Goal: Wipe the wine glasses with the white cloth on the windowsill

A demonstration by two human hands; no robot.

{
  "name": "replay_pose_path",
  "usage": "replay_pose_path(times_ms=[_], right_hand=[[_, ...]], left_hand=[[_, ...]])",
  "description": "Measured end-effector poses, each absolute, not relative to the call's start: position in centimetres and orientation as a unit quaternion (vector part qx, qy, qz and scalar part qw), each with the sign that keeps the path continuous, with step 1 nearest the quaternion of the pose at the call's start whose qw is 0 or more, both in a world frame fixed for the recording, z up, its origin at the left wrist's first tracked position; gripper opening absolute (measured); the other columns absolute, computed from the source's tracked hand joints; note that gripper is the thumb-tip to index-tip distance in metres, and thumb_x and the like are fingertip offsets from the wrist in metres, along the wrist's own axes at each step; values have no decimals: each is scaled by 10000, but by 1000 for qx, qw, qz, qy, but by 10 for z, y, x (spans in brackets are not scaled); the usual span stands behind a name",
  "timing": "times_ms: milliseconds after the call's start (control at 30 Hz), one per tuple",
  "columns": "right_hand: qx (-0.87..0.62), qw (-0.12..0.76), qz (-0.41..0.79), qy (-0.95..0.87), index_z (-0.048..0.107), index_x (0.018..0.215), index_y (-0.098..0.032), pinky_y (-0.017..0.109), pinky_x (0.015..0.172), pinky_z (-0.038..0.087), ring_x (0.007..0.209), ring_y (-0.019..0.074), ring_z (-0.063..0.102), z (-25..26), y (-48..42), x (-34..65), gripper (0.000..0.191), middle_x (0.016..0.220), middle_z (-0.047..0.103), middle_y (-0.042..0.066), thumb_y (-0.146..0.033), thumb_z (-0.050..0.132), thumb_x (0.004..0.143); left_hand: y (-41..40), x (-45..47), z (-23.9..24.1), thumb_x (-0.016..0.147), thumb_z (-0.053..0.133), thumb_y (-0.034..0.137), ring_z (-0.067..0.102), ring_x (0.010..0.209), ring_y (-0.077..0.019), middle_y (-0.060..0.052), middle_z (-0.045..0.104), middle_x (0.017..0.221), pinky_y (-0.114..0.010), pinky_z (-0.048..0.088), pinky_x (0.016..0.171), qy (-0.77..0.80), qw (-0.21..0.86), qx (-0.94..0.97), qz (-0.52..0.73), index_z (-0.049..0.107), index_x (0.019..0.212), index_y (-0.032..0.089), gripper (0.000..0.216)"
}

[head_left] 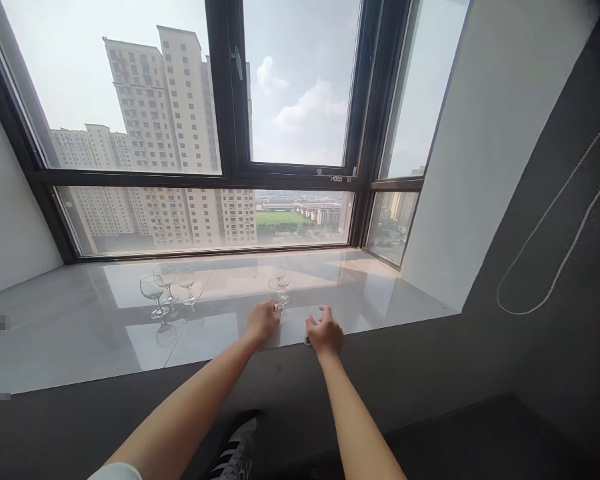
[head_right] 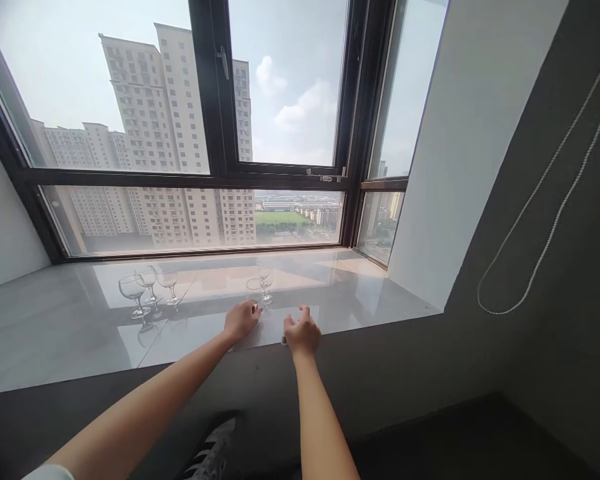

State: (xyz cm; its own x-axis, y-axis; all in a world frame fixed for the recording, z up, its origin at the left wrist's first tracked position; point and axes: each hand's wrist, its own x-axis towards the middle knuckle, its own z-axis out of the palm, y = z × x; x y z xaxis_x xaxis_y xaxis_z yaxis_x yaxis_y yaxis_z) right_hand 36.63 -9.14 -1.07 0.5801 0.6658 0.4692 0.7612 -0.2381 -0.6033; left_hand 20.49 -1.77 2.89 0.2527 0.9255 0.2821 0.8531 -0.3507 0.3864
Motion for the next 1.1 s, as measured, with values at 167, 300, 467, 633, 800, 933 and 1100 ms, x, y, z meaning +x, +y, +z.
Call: replay_pose_path(times_ms=[167, 300, 467, 633, 800, 933, 1100], right_hand=[[-786, 418, -52, -452, 523, 1128, -194, 263, 602, 324, 697, 189, 608, -10, -91, 367, 387, 771, 646, 26, -437, 469, 832], [-789, 419, -48, -447, 528, 1120, -199, 262, 598, 318, 696, 183, 605, -9, -91, 367, 381, 769, 642, 24, -440, 470, 831], [-791, 419, -44, -443, 533, 1109, -203, 257, 589, 311, 677, 175, 599, -10, -90, 368, 379, 762, 638, 17, -446, 469, 826], [-785, 425, -49, -447, 534, 1105, -206, 254, 584, 301, 667, 175, 595, -12, -89, 368, 370, 755, 640, 11, -436, 477, 822], [-784, 430, -54, -444, 534, 1088, -210, 256, 577, 290, 659, 172, 591, -13, -89, 368, 354, 744, 636, 0, -431, 490, 815], [-782, 428, -50, -451, 536, 1094, -201, 254, 573, 289, 662, 168, 584, -12, -91, 369, 364, 744, 628, 8, -437, 475, 823], [-789, 424, -50, -442, 544, 1088, -206, 252, 566, 273, 661, 167, 578, -12, -92, 368, 367, 752, 630, 6, -444, 477, 816]], left_hand=[[-8, 233, 24, 854, 480, 411, 632, 814, -222, -97, 688, 874, -280, 371, 665, 564, 71, 794, 215, 624, 889, 206, 253], [-3, 244, 19, 869, 463, 422, 634, 843, -232, -121, 687, 904, -290, 380, 674, 578, 74, 781, 224, 622, 898, 186, 286], [3, 252, 18, 864, 485, 432, 636, 862, -251, -130, 684, 901, -308, 386, 681, 591, 77, 771, 226, 618, 892, 175, 291], [5, 253, 19, 853, 497, 438, 639, 866, -249, -126, 689, 902, -304, 382, 677, 599, 74, 764, 229, 620, 888, 177, 291], [3, 253, 20, 808, 537, 507, 635, 845, -257, -116, 689, 893, -309, 379, 667, 599, 78, 761, 235, 610, 882, 187, 336], [-3, 240, 26, 747, 569, 585, 627, 858, -264, -108, 686, 908, -310, 382, 692, 590, 72, 769, 235, 607, 944, 196, 438], [-5, 180, 30, 722, 582, 593, 613, 896, -275, -109, 681, 903, -319, 378, 751, 531, 34, 818, 217, 628, 953, 206, 453]])
